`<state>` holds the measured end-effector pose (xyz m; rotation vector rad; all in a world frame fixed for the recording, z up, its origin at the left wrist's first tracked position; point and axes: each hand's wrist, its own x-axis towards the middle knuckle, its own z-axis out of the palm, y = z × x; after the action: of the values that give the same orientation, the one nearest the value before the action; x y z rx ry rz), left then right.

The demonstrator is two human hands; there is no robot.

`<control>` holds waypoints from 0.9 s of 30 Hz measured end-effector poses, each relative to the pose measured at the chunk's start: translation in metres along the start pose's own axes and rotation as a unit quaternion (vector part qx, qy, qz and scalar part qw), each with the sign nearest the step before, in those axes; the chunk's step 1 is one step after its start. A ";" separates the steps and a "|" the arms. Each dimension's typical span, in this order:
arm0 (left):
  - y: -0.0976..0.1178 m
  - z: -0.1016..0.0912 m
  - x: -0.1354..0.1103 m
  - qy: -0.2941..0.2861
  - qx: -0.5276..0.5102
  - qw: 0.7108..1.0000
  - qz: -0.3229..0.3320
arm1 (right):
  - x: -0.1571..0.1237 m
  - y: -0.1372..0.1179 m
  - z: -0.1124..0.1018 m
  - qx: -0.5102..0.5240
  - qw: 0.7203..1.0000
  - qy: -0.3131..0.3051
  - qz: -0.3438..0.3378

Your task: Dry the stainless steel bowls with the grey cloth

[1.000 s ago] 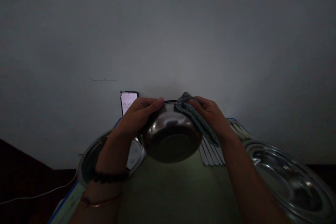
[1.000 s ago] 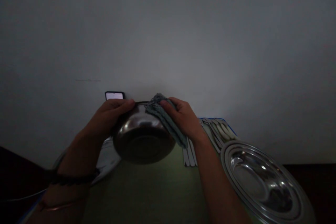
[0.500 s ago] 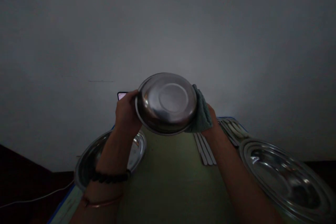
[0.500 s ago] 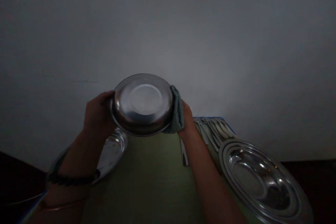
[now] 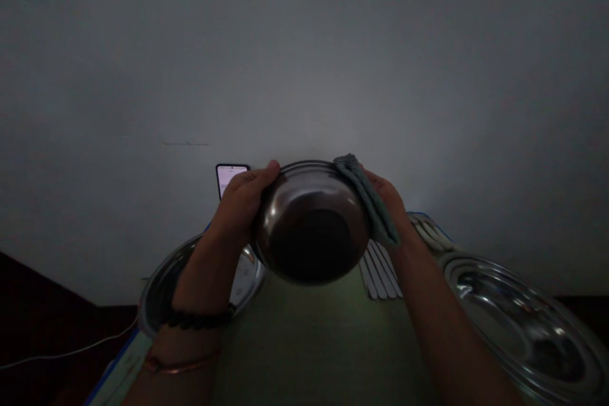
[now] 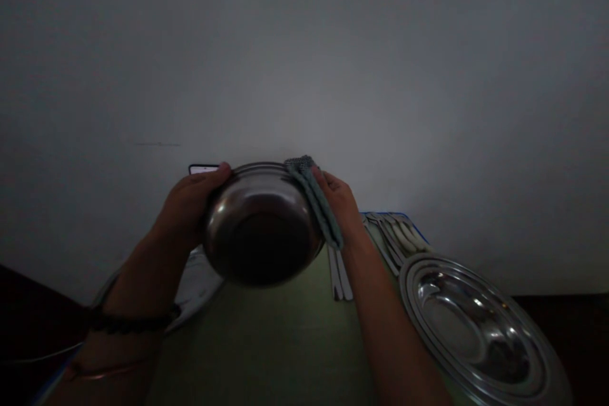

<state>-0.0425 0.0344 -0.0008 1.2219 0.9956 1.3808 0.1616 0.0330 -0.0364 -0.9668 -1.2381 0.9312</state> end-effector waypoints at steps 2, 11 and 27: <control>-0.004 0.005 0.003 0.079 -0.040 0.996 0.015 | 0.000 0.000 0.001 -0.023 0.997 0.074 0.004; -0.026 0.028 0.015 0.240 -0.150 0.959 0.021 | 0.001 0.021 0.008 -0.059 0.987 0.147 -0.007; -0.006 -0.001 0.001 -0.056 0.050 0.996 -0.051 | 0.003 0.006 -0.001 -0.023 0.999 -0.020 0.019</control>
<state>-0.0425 0.0358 -0.0064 1.2904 1.0448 1.1818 0.1621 0.0377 -0.0413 -1.0150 -1.2831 0.9609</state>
